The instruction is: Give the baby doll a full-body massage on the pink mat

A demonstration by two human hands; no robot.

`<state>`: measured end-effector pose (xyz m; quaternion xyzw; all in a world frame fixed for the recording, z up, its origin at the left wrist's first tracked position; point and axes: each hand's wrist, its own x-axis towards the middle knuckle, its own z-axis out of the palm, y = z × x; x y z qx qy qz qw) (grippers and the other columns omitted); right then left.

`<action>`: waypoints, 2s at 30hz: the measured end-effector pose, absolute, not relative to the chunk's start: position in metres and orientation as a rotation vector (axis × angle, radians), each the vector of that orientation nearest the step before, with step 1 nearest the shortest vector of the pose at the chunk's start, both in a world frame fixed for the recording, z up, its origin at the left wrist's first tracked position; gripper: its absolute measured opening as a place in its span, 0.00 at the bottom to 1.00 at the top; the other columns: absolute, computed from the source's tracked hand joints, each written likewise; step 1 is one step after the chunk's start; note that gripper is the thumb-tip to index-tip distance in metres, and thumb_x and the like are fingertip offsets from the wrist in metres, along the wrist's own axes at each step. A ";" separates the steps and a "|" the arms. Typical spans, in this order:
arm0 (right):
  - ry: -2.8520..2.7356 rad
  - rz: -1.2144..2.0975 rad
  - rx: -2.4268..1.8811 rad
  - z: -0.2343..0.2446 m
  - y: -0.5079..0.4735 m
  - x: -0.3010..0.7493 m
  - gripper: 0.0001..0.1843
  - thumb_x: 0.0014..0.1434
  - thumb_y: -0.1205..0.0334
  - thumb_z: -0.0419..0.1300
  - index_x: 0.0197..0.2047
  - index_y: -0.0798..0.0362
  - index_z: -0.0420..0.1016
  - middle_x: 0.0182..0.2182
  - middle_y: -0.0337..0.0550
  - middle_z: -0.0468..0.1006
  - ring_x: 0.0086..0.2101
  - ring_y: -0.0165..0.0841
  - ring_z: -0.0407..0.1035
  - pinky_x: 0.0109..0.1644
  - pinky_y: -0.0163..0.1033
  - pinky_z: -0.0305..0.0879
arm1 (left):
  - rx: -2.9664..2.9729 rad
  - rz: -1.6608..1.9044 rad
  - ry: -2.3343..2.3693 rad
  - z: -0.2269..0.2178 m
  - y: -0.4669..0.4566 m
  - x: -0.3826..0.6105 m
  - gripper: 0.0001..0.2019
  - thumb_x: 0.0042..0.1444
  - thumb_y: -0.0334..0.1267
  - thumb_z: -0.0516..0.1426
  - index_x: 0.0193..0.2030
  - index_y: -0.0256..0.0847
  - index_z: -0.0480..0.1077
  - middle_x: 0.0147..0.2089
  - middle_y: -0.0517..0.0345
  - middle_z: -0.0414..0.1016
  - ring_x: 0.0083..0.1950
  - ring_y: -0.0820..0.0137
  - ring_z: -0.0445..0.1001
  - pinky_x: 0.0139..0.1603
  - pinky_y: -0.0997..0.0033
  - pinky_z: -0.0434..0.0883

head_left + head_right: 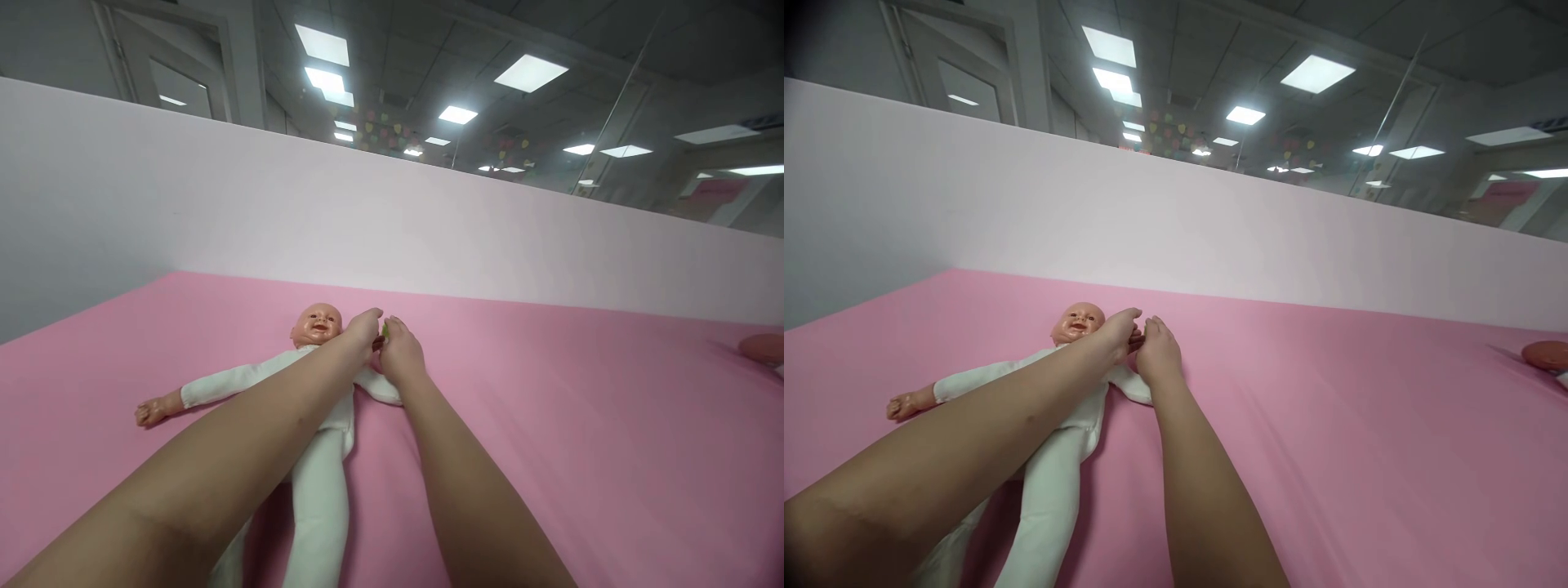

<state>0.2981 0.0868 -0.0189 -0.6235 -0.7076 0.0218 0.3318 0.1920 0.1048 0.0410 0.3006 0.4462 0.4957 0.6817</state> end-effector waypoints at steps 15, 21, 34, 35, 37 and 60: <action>-1.993 -0.006 -1.333 0.043 0.028 0.228 0.22 0.73 0.64 0.52 0.65 0.58 0.75 0.61 0.56 0.78 0.63 0.46 0.68 0.72 0.52 0.58 | 0.475 1.363 0.731 0.055 -0.011 0.030 0.22 0.68 0.42 0.55 0.61 0.27 0.73 0.57 0.30 0.79 0.60 0.51 0.81 0.59 0.56 0.81; -2.466 0.251 -0.791 0.058 -0.054 0.141 0.41 0.73 0.41 0.56 0.77 0.60 0.56 0.73 0.58 0.62 0.73 0.49 0.53 0.78 0.56 0.47 | 0.329 1.374 0.675 0.043 -0.035 0.010 0.34 0.67 0.57 0.54 0.67 0.29 0.70 0.63 0.30 0.77 0.68 0.45 0.74 0.66 0.44 0.75; -2.538 0.592 -0.777 0.057 -0.089 0.135 0.52 0.71 0.32 0.54 0.81 0.61 0.44 0.77 0.58 0.49 0.75 0.52 0.45 0.79 0.57 0.46 | 0.399 1.469 0.624 0.031 -0.019 -0.017 0.41 0.66 0.66 0.49 0.74 0.37 0.63 0.69 0.28 0.70 0.71 0.43 0.71 0.65 0.37 0.73; -2.534 0.596 -0.767 0.057 -0.090 0.135 0.53 0.71 0.32 0.54 0.81 0.62 0.42 0.78 0.58 0.47 0.76 0.51 0.42 0.79 0.57 0.44 | 0.413 1.458 0.603 0.029 -0.020 -0.014 0.41 0.65 0.67 0.50 0.74 0.37 0.63 0.69 0.28 0.69 0.71 0.43 0.70 0.66 0.37 0.73; -2.521 0.608 -0.776 0.055 -0.088 0.137 0.54 0.71 0.31 0.54 0.81 0.63 0.41 0.78 0.60 0.44 0.77 0.51 0.37 0.80 0.57 0.41 | 0.438 1.430 0.576 0.024 -0.022 -0.006 0.42 0.63 0.67 0.53 0.73 0.36 0.64 0.70 0.29 0.69 0.71 0.42 0.69 0.67 0.36 0.72; -2.544 0.592 -0.765 0.065 -0.088 0.142 0.58 0.66 0.28 0.58 0.81 0.60 0.44 0.77 0.59 0.48 0.76 0.52 0.44 0.78 0.57 0.44 | 0.387 1.388 0.625 0.028 -0.028 -0.003 0.42 0.63 0.66 0.54 0.72 0.35 0.65 0.68 0.28 0.71 0.70 0.41 0.71 0.66 0.37 0.73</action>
